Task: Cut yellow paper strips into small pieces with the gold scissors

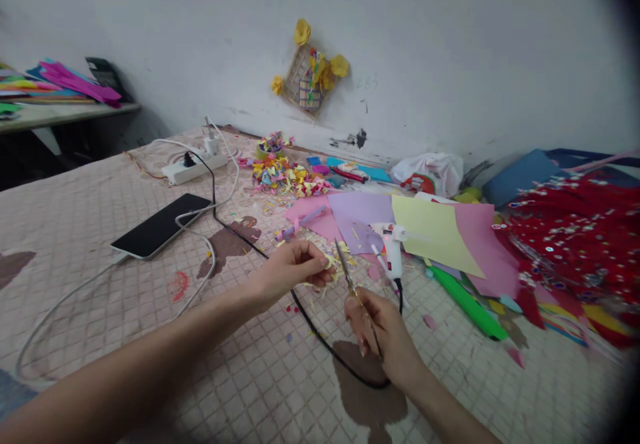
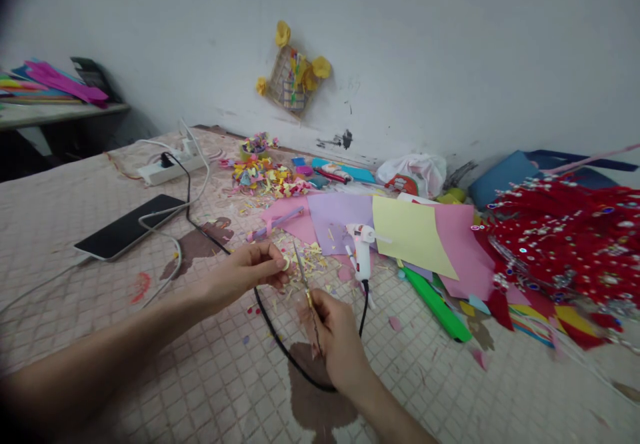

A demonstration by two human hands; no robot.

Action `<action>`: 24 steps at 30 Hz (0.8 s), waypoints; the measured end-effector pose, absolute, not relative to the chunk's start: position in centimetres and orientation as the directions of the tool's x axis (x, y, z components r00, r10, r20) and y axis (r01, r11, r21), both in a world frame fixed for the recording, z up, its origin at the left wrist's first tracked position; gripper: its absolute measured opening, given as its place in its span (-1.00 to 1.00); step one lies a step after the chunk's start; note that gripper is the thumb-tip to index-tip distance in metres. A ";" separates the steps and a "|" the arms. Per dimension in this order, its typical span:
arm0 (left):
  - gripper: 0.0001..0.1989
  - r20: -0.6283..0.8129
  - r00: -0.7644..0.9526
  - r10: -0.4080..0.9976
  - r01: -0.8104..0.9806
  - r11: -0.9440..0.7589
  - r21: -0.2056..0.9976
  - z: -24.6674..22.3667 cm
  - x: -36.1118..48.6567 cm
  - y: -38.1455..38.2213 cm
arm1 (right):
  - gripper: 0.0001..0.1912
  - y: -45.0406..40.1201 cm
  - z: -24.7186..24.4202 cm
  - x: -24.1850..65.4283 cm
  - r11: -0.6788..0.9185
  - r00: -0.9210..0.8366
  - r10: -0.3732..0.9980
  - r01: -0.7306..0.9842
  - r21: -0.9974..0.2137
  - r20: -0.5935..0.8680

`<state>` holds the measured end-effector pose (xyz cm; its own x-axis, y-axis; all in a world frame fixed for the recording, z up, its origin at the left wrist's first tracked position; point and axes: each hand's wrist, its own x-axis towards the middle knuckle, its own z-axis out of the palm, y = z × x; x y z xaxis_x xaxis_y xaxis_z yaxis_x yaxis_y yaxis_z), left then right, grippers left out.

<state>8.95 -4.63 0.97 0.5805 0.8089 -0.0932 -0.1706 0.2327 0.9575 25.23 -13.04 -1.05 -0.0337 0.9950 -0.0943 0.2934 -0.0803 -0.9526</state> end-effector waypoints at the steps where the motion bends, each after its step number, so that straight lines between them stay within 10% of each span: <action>1: -0.78 -0.116 0.616 0.780 -0.131 0.246 0.960 1.0 9.0 -4.7 | -0.62 -12.8 -0.7 25.4 -0.098 -0.014 0.994 0.270 -0.958 -0.106; 24: -0.77 -0.106 0.688 0.718 0.002 0.145 0.989 0.3 9.6 -5.5 | -0.86 -11.7 0.8 26.0 -0.049 -0.034 0.998 0.257 -0.965 -0.060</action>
